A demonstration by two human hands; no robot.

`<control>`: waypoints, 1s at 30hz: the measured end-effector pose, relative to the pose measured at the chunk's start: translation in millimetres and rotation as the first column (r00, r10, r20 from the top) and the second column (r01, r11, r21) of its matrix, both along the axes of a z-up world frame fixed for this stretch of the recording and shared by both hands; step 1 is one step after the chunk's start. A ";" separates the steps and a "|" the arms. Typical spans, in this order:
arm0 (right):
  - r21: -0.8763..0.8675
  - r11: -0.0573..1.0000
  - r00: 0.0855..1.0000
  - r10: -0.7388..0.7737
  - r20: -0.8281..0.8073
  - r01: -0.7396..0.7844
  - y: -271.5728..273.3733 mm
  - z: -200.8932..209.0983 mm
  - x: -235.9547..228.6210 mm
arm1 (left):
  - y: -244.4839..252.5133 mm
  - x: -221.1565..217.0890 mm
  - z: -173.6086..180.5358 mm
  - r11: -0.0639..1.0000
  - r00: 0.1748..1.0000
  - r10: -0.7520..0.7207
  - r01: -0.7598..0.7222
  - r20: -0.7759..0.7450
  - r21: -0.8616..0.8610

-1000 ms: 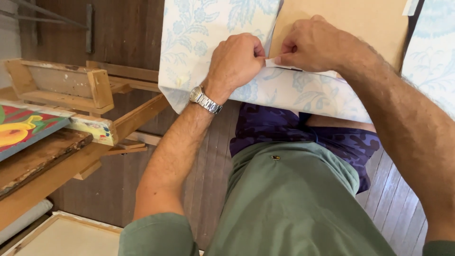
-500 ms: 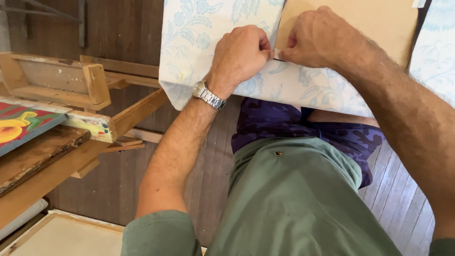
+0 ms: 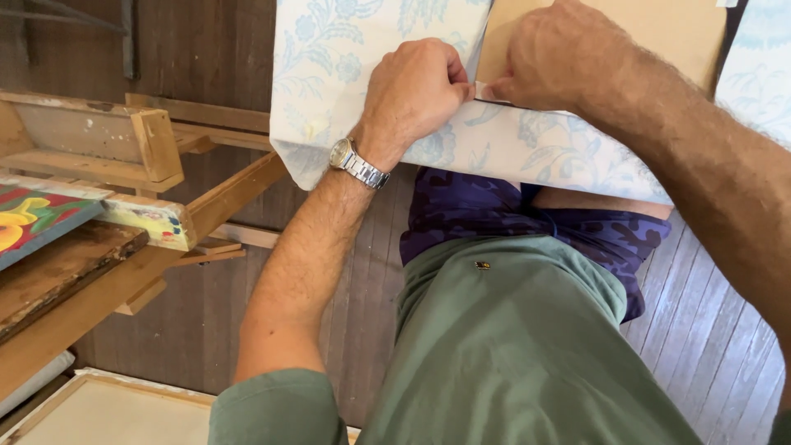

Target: Securing a piece of paper to a cardboard backing board by applying small strips of masking tape around the edges.

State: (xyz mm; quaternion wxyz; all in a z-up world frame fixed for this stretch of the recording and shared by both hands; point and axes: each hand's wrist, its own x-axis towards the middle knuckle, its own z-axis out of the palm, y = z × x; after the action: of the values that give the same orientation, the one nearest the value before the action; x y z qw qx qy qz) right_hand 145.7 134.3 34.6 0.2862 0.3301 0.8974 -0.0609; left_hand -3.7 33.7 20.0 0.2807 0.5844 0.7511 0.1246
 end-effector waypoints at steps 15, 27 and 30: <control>0.003 0.996 0.981 -0.086 0.172 0.086 4.3 31.9 16.5 | 0.9 -3.5 -2.9 1.000 1.000 -0.002 0.002 0.019 -0.017; 0.054 0.994 0.993 0.101 -0.068 -0.097 12.8 2.7 3.2 | 1.6 -8.2 -5.6 0.994 0.991 -0.102 0.099 0.085 0.034; 0.126 0.970 0.973 0.218 -0.072 -0.208 14.9 -5.8 -7.6 | 2.8 -12.5 -6.1 0.990 0.987 -0.138 0.135 0.079 0.038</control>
State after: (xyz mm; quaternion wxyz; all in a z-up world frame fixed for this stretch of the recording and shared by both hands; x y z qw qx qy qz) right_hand 138.2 149.2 28.8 0.2325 0.2453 0.9411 0.0091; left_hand -16.1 36.4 13.9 0.3095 0.6334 0.6951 0.1409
